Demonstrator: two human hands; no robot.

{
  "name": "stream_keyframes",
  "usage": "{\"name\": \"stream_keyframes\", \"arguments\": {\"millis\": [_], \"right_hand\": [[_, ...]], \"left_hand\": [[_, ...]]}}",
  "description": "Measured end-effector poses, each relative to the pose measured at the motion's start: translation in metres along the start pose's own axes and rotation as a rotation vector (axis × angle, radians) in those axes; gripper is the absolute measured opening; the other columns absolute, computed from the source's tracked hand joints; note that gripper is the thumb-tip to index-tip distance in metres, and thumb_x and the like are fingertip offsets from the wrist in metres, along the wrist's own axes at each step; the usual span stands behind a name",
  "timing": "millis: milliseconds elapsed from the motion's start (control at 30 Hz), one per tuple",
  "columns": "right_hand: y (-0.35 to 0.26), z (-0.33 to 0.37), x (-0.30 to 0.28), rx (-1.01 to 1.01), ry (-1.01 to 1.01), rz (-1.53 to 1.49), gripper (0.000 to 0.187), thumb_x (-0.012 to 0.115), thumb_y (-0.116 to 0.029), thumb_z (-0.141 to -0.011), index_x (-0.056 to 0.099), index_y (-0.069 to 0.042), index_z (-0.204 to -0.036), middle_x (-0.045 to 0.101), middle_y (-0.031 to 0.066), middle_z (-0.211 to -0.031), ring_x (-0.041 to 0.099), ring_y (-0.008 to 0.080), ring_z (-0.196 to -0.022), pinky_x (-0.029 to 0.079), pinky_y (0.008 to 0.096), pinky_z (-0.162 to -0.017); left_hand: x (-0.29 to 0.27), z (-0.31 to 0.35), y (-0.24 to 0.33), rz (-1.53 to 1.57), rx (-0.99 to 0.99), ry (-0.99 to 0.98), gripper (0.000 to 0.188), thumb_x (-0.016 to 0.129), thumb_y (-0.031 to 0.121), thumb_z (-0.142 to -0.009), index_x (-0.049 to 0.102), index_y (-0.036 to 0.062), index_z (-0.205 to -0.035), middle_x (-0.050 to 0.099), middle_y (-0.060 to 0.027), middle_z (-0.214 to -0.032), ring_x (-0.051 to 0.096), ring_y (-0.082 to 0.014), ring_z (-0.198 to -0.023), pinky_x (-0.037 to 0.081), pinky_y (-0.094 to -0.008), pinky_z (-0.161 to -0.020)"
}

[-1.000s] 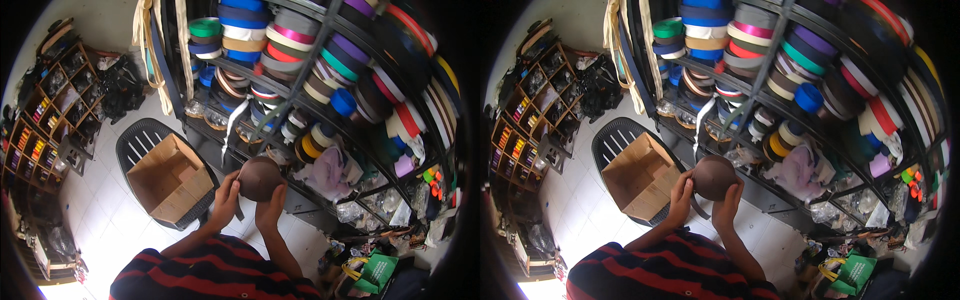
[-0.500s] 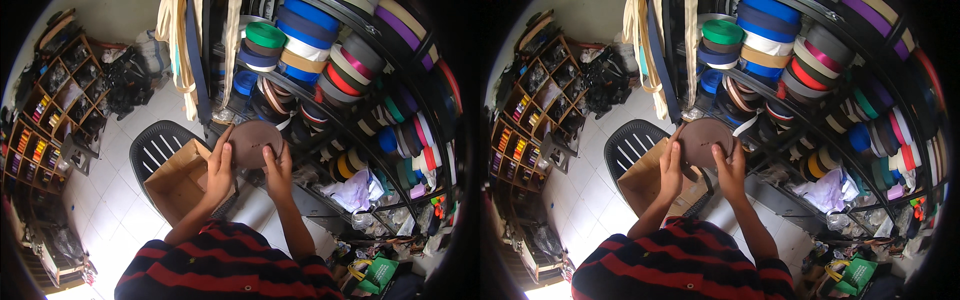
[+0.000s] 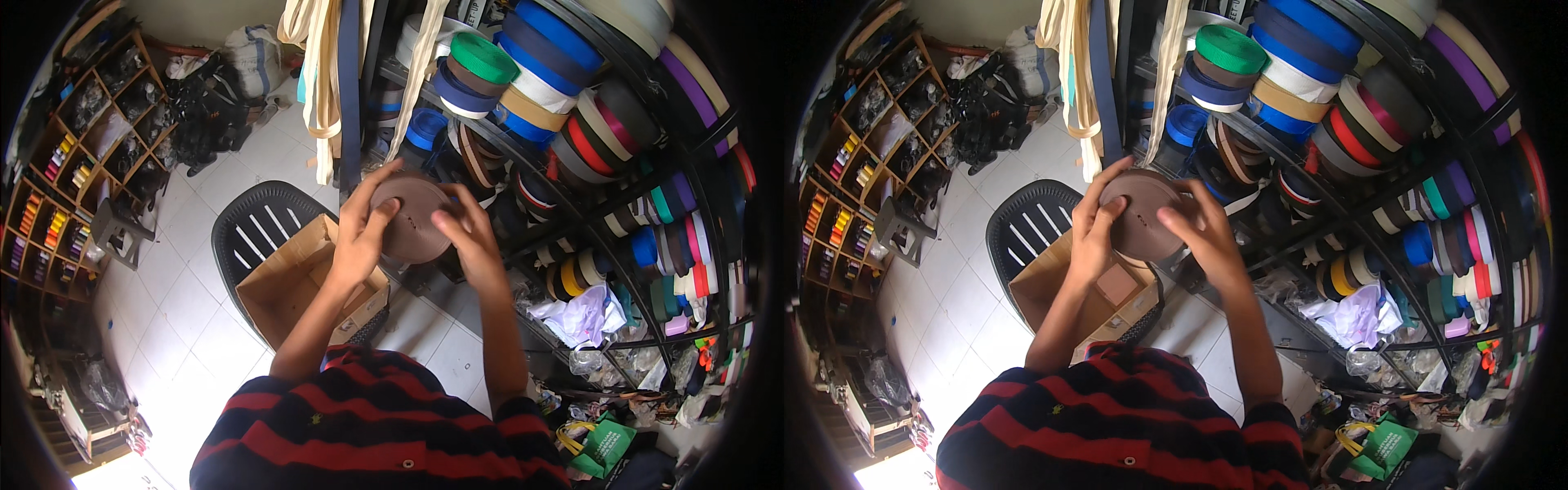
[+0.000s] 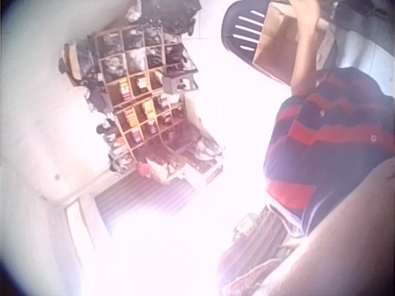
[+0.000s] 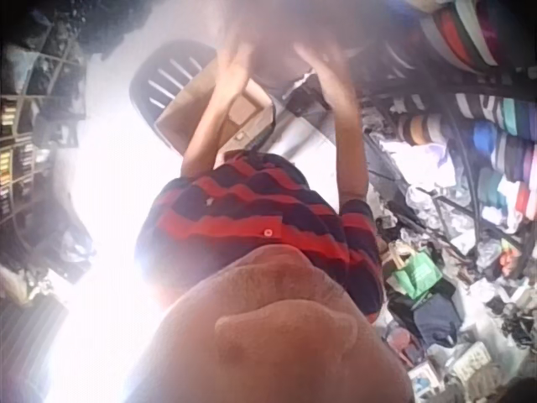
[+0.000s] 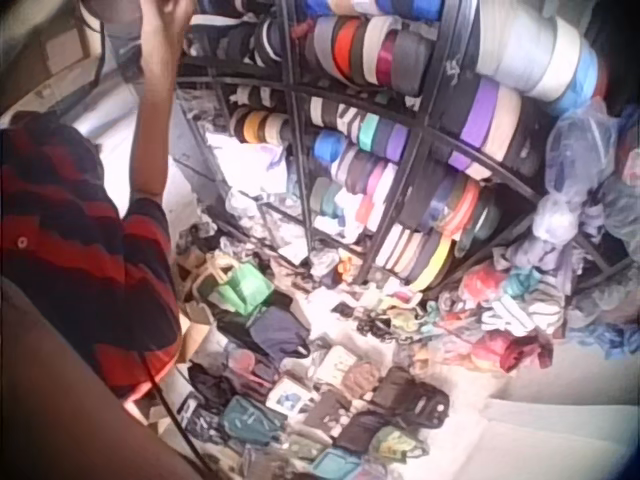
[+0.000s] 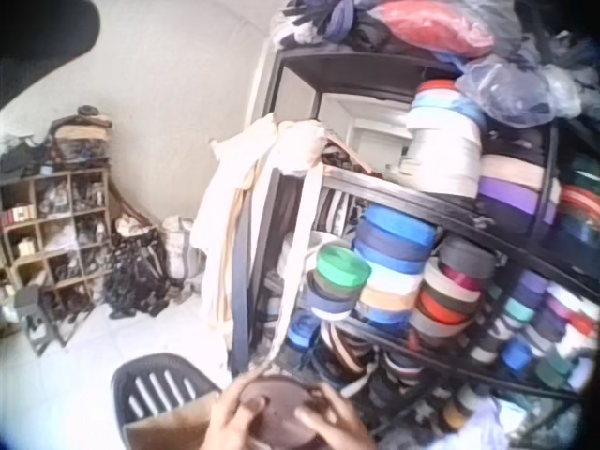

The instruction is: The person picks up several rolls of tape from a shelf and a box on the floor, holding and turning them one at a time before placing them back onto the shelves.

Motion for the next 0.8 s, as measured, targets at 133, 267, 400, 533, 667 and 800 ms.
{"name": "stream_keyframes", "arguments": {"millis": [133, 267, 400, 533, 667, 800], "right_hand": [[-0.003, -0.011, 0.002, 0.023, -0.056, 0.124, 0.031, 0.065, -0.013, -0.088, 0.052, 0.003, -0.111, 0.06, 0.0092, -0.105, 0.057, 0.0126, -0.097, 0.045, 0.0257, -0.085], [0.016, -0.01, 0.017, -0.089, 0.16, -0.244, 0.037, 0.065, -0.006, -0.088, 0.045, 0.0, -0.118, 0.057, 0.0116, -0.111, 0.056, 0.014, -0.103, 0.045, 0.0283, -0.091], [0.028, -0.001, 0.031, -0.043, 0.212, -0.424, 0.05, 0.069, -0.003, -0.083, 0.038, -0.001, -0.123, 0.051, 0.0124, -0.12, 0.051, 0.016, -0.112, 0.041, 0.0308, -0.096], [0.009, -0.002, 0.013, 0.023, 0.048, -0.234, 0.038, 0.067, -0.006, -0.084, 0.048, 0.0, -0.117, 0.056, 0.0096, -0.112, 0.054, 0.0141, -0.107, 0.043, 0.0282, -0.093], [-0.005, -0.006, 0.004, -0.065, 0.061, -0.113, 0.036, 0.066, -0.008, -0.087, 0.049, 0.001, -0.117, 0.057, 0.0092, -0.111, 0.055, 0.0134, -0.103, 0.045, 0.027, -0.089], [0.0, -0.004, 0.012, -0.023, 0.214, -0.462, 0.04, 0.063, -0.009, -0.09, 0.043, 0.001, -0.124, 0.053, 0.0113, -0.118, 0.053, 0.0167, -0.109, 0.046, 0.0301, -0.091]], "left_hand": [[0.0, -0.001, -0.004, -0.005, 0.014, 0.101, 0.043, 0.043, 0.017, -0.097, 0.041, -0.0002, -0.136, 0.052, -0.0154, -0.125, 0.048, -0.0208, -0.117, 0.033, -0.0307, -0.103], [0.014, 0.002, -0.009, -0.028, 0.072, 0.22, 0.046, 0.04, 0.022, -0.101, 0.037, -0.0023, -0.139, 0.048, -0.0184, -0.133, 0.043, -0.0238, -0.125, 0.029, -0.0324, -0.106], [0.017, 0.0, -0.013, -0.114, 0.169, 0.322, 0.047, 0.038, 0.022, -0.101, 0.036, -0.0035, -0.14, 0.045, -0.019, -0.138, 0.042, -0.0244, -0.127, 0.029, -0.0329, -0.107], [0.004, -0.007, 0.001, -0.143, 0.109, 0.213, 0.039, 0.041, 0.018, -0.1, 0.048, -0.005, -0.131, 0.055, -0.0171, -0.127, 0.05, -0.0233, -0.119, 0.034, -0.032, -0.103], [0.009, -0.01, 0.002, -0.145, 0.121, 0.123, 0.04, 0.039, 0.018, -0.1, 0.046, -0.0053, -0.132, 0.054, -0.0173, -0.126, 0.05, -0.0235, -0.119, 0.033, -0.0328, -0.103], [0.028, -0.006, -0.002, -0.051, 0.155, 0.14, 0.051, 0.033, 0.028, -0.102, 0.027, -0.0002, -0.144, 0.035, -0.0161, -0.144, 0.034, -0.025, -0.133, 0.021, -0.0353, -0.111]]}}
Point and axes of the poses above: each hand's wrist, its own z-axis away from the middle knuckle, its own x-axis out of the palm, y = z × x, the point moved 1 cm from there along -z, towards the middle knuckle
